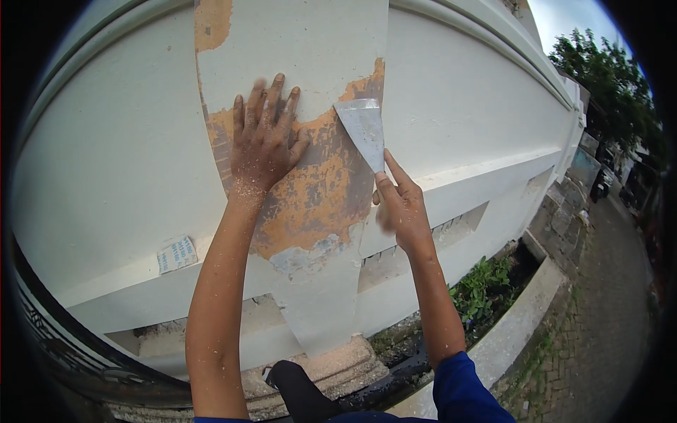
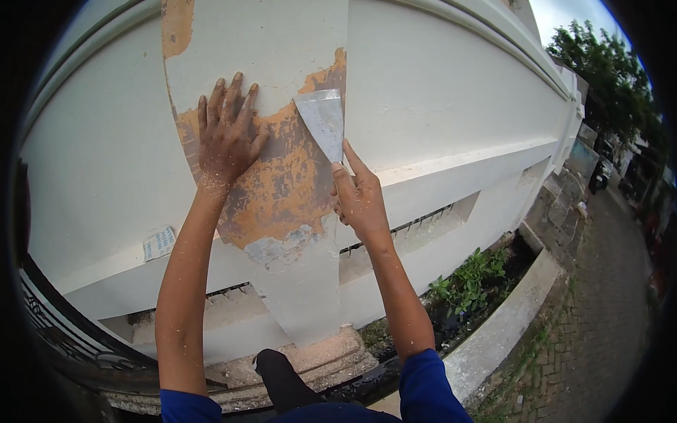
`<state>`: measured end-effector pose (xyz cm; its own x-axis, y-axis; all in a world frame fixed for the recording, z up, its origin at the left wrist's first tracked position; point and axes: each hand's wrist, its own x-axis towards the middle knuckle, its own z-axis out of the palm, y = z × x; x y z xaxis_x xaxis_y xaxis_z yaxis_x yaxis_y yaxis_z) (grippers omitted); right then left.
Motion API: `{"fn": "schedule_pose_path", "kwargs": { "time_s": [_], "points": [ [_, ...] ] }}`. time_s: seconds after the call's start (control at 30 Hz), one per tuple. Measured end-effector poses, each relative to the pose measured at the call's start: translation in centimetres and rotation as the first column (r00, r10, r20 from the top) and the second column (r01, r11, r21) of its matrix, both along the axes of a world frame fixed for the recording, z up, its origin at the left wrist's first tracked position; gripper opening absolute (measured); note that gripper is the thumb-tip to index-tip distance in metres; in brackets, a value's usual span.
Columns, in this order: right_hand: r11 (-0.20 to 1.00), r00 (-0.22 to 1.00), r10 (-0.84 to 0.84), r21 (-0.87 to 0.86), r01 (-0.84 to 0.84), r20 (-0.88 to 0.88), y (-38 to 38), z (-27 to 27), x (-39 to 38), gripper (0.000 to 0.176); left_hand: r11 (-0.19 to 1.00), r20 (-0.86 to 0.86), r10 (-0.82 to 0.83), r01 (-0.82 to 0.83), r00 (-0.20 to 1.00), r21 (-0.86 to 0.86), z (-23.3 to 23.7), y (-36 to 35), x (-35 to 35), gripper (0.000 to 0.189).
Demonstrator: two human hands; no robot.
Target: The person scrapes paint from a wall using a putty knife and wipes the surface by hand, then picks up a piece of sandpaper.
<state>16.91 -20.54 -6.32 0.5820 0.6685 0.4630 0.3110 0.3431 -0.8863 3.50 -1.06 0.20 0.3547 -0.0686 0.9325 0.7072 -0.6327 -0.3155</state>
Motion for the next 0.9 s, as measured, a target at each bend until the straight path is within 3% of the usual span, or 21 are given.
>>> {"fn": "schedule_pose_path", "kwargs": {
  "time_s": [0.07,0.27,0.37,0.57,0.67,0.9],
  "points": [
    [0.999,1.000,0.007,0.047,-0.007,0.011,0.4,1.3,-0.2,0.054,1.000,0.003,-0.007,0.007,1.000,-0.005,0.0,0.0,0.0,0.061],
    [1.000,0.999,0.001,-0.021,-0.002,-0.044,0.0,-1.5,-0.5,0.053,1.000,0.012,0.009,-0.010,1.000,0.020,0.0,0.1,0.1,0.060],
    [0.998,0.999,0.000,0.063,0.003,-0.045,1.0,0.5,-1.0,0.052,1.000,0.004,0.013,-0.013,1.000,0.014,0.0,0.1,0.1,0.059],
    [0.998,1.000,0.007,-0.061,-0.009,-0.029,-0.3,-1.5,-0.5,0.054,1.000,0.012,-0.007,0.007,1.000,0.018,-0.1,0.2,0.1,0.060],
    [0.999,0.997,0.029,0.021,-0.028,-0.067,0.6,-0.2,-0.6,0.054,1.000,0.007,0.008,-0.008,1.000,0.007,0.0,0.1,0.0,0.061],
    [0.999,0.999,0.032,-0.002,-0.032,-0.038,0.2,-0.8,-0.3,0.053,1.000,0.016,0.026,-0.026,1.000,0.018,0.0,0.2,0.1,0.060]
  ]
}}
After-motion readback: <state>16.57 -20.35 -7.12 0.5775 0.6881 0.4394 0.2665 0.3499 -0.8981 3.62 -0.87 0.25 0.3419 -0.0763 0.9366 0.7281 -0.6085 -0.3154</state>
